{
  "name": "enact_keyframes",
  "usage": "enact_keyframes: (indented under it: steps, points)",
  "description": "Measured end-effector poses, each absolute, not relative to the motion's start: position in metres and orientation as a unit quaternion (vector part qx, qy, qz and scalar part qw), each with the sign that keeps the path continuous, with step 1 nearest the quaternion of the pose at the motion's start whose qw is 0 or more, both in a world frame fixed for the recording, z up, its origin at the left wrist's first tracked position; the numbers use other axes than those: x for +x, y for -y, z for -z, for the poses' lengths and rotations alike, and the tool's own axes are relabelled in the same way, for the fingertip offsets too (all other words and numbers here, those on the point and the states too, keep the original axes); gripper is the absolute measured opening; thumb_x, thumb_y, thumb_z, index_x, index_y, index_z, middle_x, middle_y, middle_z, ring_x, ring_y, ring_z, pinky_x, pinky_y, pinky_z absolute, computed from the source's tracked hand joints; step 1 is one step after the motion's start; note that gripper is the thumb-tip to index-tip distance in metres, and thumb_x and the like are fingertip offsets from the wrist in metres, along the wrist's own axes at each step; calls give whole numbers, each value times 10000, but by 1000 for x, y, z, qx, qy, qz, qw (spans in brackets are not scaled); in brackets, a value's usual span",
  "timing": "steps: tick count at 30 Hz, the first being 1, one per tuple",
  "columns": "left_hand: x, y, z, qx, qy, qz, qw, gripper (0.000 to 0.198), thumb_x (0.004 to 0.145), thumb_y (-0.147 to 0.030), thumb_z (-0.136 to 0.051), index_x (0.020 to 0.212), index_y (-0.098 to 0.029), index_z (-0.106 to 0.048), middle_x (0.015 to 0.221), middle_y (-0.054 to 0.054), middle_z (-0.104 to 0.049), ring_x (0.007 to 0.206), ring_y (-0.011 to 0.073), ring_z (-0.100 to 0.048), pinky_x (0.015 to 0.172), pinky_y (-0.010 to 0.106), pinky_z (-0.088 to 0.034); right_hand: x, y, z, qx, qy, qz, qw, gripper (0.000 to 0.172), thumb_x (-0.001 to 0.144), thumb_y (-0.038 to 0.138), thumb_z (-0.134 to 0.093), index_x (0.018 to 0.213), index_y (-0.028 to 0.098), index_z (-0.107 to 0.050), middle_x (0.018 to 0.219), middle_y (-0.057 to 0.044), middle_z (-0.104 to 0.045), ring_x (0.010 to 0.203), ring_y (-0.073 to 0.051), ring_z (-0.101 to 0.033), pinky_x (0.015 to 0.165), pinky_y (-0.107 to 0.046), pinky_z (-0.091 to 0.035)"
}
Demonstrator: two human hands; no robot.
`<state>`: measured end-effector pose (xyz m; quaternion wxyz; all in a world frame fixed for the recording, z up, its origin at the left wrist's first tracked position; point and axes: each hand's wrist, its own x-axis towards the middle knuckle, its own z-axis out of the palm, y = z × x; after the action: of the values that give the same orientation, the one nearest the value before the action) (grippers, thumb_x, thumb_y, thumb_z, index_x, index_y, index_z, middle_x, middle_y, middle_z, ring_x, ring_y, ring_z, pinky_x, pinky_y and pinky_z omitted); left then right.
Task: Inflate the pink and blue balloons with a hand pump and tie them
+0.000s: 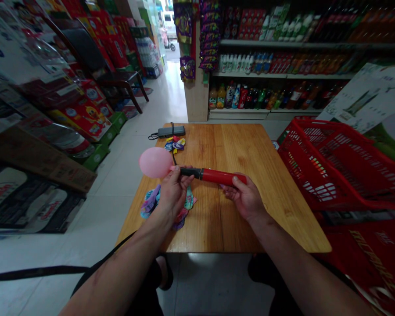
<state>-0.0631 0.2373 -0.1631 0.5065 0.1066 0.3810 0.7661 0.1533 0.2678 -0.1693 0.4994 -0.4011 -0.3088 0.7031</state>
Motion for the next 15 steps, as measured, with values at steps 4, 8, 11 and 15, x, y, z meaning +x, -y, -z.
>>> enact_keyframes:
  steps: [4, 8, 11, 15]
  points:
    - [-68, -240, 157, 81, -386, -769, 503, 143, 972, -196, -563, 941, -93, -658, 972, 136, -730, 841, 196, -741, 670, 263, -627, 157, -275, 167, -416, 308, -696, 498, 467, 718, 373, -856, 1041, 180, -578, 800, -79, -742, 637, -196, -715, 491, -237, -539]
    - [-80, -243, 153, 60, -384, -787, 479, 98, 959, -141, -563, 886, -120, -624, 895, 81, -721, 764, 160, -728, 683, 268, -629, 172, -286, 159, -423, 299, -691, 504, 410, 705, 334, -849, 987, 159, -609, 761, -75, -727, 592, -183, -696, 461, -231, -526]
    - [-91, -246, 152, 59, -378, -800, 463, 80, 953, -141, -577, 877, -139, -604, 887, 59, -717, 761, 152, -721, 699, 275, -631, 183, -293, 152, -438, 292, -663, 532, 361, 705, 324, -842, 930, 154, -617, 739, -50, -704, 537, -158, -665, 416, -216, -497]
    - [-93, -245, 156, 88, -377, -796, 466, 49, 939, -169, -615, 905, -133, -620, 903, 65, -721, 757, 128, -713, 738, 245, -620, 186, -296, 152, -458, 285, -620, 569, 378, 696, 345, -850, 913, 172, -593, 701, 4, -655, 469, -118, -595, 378, -205, -466]
